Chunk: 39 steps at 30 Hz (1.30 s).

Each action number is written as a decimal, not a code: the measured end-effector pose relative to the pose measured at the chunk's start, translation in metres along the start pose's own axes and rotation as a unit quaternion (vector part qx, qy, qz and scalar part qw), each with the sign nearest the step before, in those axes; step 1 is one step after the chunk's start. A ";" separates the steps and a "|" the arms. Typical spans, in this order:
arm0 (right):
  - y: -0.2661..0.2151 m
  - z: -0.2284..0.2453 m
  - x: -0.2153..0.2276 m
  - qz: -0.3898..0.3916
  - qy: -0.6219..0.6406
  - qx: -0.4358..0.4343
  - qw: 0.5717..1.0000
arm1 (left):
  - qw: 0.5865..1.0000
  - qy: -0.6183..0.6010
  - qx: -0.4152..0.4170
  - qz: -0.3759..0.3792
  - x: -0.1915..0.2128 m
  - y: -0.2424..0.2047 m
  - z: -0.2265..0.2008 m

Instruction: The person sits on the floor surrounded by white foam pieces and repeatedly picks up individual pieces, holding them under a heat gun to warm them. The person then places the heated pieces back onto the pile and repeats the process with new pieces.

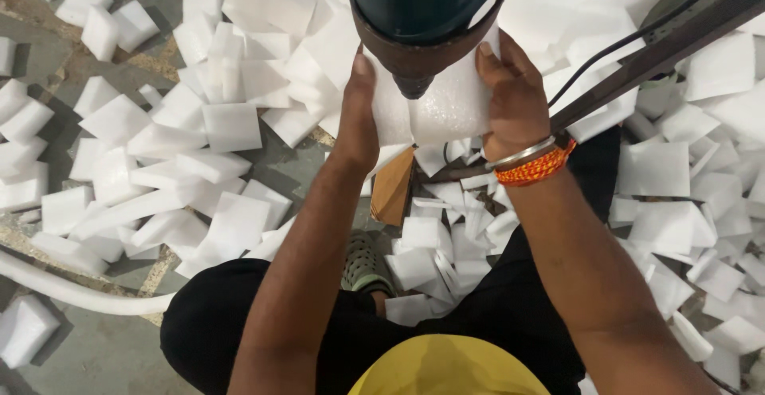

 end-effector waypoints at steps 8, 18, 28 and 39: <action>-0.042 0.012 -0.014 0.031 -0.070 0.112 0.991 | 0.997 0.062 -0.045 0.015 -0.007 -0.028 0.003; -0.091 -0.003 -0.003 0.010 -0.237 0.075 0.969 | 0.987 0.156 -0.022 -0.040 -0.001 -0.089 0.024; -0.100 -0.066 0.048 0.042 -0.073 -0.173 0.981 | 0.872 0.461 -0.164 0.020 -0.009 -0.145 0.000; -0.116 -0.024 0.041 0.140 -0.042 -0.047 0.988 | 0.973 0.224 0.052 0.024 -0.006 -0.147 0.031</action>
Point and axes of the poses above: each hand's wrist, its own y-axis towards the middle knuckle, its own x-axis out of the back of the hand, z = x × y, the point moved 10 cm from there along y, towards the middle knuckle, and after that the axes turned 5 degrees about -z, right-handed, at the moved point
